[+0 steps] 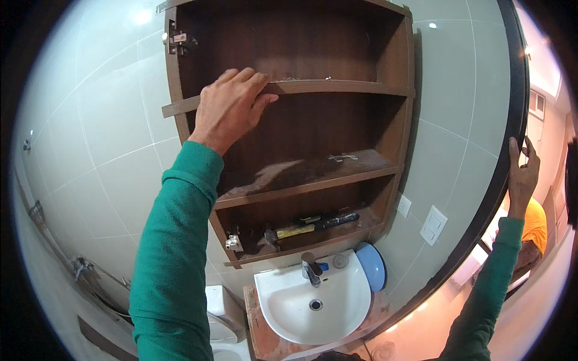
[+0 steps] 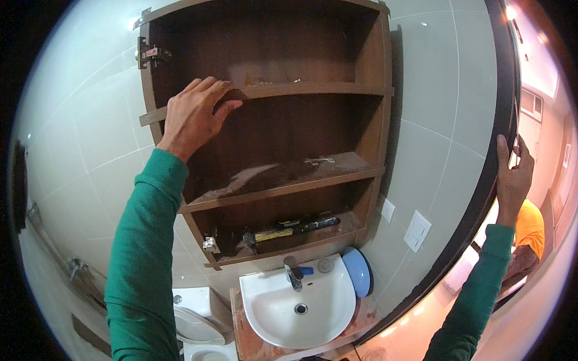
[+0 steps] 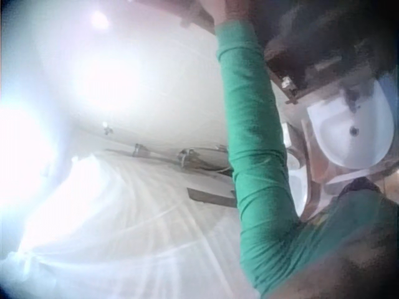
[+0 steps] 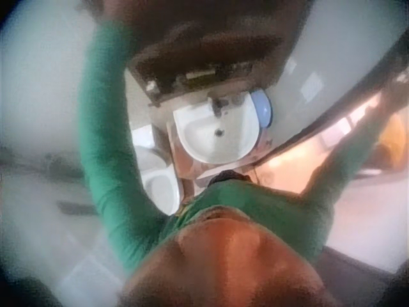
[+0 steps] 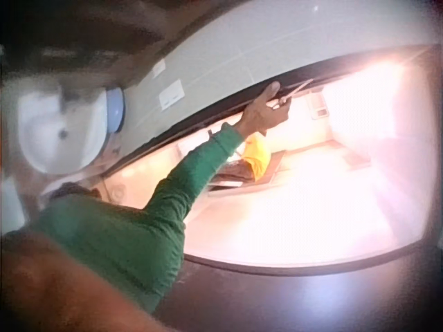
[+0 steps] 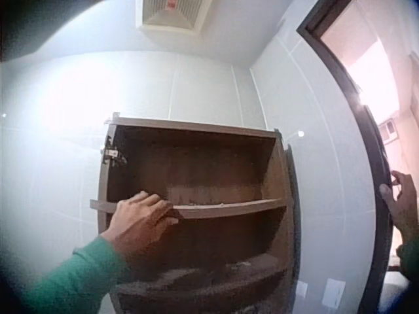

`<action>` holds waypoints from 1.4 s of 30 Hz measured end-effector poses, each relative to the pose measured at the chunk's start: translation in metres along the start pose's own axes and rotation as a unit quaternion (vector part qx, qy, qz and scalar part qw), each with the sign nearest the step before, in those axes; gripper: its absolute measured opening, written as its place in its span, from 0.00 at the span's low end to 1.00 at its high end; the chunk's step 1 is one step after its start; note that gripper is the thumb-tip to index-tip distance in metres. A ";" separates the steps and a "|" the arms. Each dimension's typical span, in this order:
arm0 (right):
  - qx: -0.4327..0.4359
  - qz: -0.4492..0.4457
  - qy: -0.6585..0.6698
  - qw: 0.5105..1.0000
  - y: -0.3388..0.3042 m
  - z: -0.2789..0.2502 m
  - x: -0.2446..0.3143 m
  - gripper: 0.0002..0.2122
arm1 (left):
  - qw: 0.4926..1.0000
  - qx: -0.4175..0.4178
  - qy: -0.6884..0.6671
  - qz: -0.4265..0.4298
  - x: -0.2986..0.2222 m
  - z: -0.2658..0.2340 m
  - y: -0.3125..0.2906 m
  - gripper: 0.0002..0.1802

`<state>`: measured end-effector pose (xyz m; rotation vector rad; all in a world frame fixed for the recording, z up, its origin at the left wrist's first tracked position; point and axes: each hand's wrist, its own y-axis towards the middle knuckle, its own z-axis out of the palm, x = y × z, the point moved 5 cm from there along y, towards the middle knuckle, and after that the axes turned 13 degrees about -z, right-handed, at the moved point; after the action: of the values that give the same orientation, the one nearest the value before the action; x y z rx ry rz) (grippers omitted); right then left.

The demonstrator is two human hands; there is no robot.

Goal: The person scrapes adhesive residue from the interior shelves of a wooden bathroom cabinet using a metal scraper. They repeatedly scrape along the edges and flat surfaces of the shelves, occasionally pausing to inspect the removed residue. The task is performed in a bathroom setting with a sink and toilet visible below.

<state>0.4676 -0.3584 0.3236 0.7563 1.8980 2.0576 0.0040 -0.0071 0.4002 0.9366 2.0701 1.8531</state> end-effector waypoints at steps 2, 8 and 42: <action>0.003 0.013 -0.010 1.000 0.001 -0.003 0.009 0.36 | 1.000 -0.004 -0.005 0.001 0.000 0.000 -0.001 0.19; 0.008 -0.040 -0.042 0.998 0.001 -0.004 0.009 0.34 | 0.999 -0.032 0.004 0.015 -0.005 0.006 -0.002 0.19; -0.035 -0.042 -0.001 0.999 -0.013 0.003 0.011 0.32 | 0.991 -0.038 -0.127 -0.028 -0.170 0.081 0.055 0.11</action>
<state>0.4579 -0.3486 0.3127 0.6516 1.8149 2.0584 0.1979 -0.0386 0.3943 1.0244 1.8445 1.6742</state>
